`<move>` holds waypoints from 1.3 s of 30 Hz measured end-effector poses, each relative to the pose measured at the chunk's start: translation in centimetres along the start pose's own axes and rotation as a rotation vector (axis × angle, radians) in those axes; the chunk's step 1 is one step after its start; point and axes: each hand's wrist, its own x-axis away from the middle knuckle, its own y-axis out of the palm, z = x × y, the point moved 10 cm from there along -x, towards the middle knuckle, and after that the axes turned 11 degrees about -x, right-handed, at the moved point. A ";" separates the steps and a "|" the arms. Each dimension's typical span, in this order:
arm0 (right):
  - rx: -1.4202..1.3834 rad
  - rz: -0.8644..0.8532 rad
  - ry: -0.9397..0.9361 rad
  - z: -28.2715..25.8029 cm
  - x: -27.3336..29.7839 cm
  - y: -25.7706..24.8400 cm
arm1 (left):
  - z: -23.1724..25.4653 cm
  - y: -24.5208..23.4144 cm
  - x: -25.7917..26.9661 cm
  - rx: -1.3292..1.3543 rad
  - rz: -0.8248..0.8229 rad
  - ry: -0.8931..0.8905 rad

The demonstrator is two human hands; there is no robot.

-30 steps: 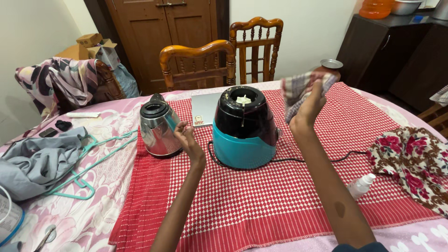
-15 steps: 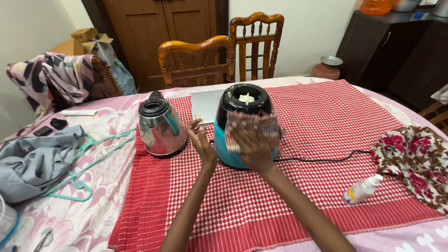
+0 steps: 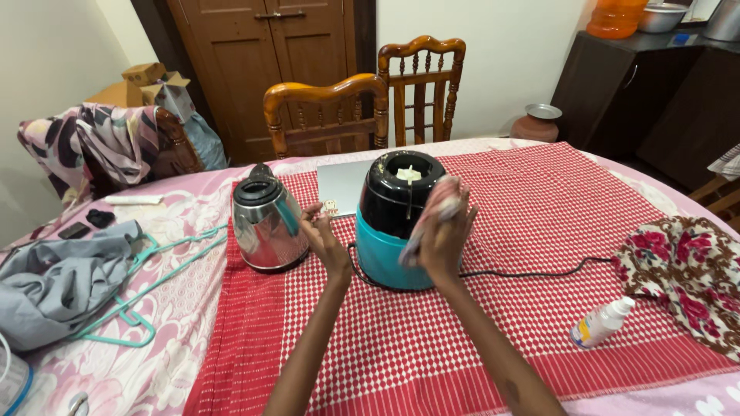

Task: The person wipes the exterior of a teal and black appliance with a patterned cloth, rotating it to clean all sides. They then wipe a stainless steel kettle with the same cloth, focusing on the lid and body.

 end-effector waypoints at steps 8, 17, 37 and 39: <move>-0.953 -0.852 0.631 14.3 -6.0 21.0 | -3.1 3.0 1.5 -0.207 0.182 -0.063; -0.143 -1.246 -0.045 -0.4 -6.7 24.4 | -5.3 2.5 2.0 -0.107 0.263 -0.040; -0.132 -1.293 0.017 -11.1 8.3 17.8 | -5.0 -11.2 1.2 0.020 0.414 -0.172; -0.049 -0.930 -0.290 -13.4 3.8 15.0 | -3.6 -11.1 0.1 -0.048 0.414 -0.098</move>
